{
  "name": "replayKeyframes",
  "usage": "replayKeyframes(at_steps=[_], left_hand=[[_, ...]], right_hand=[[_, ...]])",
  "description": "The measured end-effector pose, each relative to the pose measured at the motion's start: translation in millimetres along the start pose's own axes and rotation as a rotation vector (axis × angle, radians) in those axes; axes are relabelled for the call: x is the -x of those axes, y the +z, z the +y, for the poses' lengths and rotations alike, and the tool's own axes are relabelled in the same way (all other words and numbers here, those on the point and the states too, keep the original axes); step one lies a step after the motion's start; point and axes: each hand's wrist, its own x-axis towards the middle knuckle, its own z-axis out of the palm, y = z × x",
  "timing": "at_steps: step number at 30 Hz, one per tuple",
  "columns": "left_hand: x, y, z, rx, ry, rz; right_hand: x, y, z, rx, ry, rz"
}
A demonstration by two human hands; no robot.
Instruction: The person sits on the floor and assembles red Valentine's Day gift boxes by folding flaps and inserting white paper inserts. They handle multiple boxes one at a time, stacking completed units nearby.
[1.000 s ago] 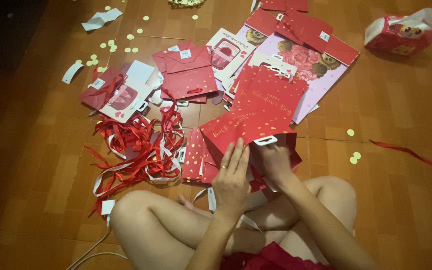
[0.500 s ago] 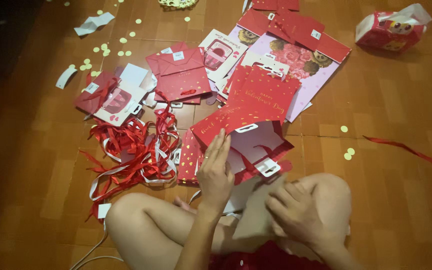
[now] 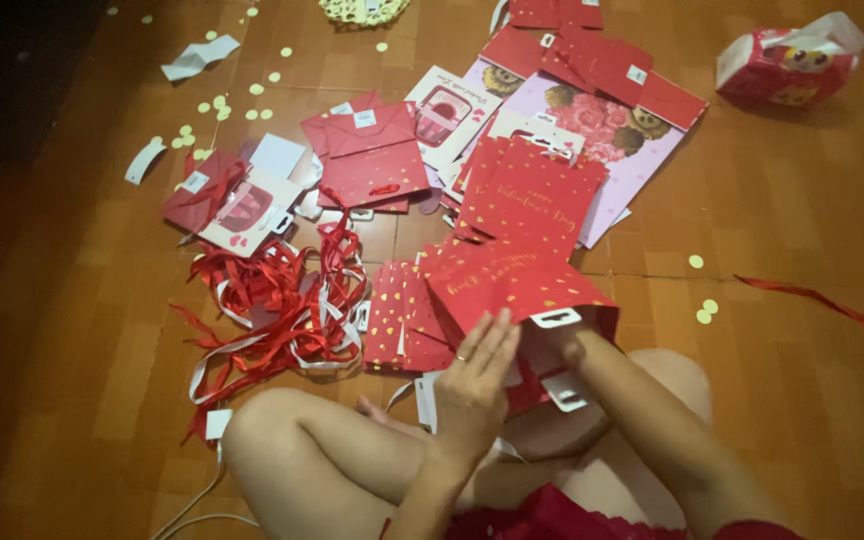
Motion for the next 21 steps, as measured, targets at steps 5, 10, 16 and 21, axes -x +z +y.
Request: replayKeyframes(at_steps=[5, 10, 16, 21], left_hand=[[-11, -14, -11, 0.059, 0.02, 0.097], [-34, -34, -28, 0.14, -0.154, 0.117], [-62, -31, -40, 0.038, -0.165, 0.147], [-64, -23, -39, -0.02, -0.168, 0.135]], right_hand=[[1, 10, 19, -0.287, 0.078, -0.038], [-3, -2, -1, -1.013, 0.175, -0.214], [-22, -22, -32, -0.631, 0.165, -0.686], [-34, -21, -21, -0.531, 0.024, -0.702]])
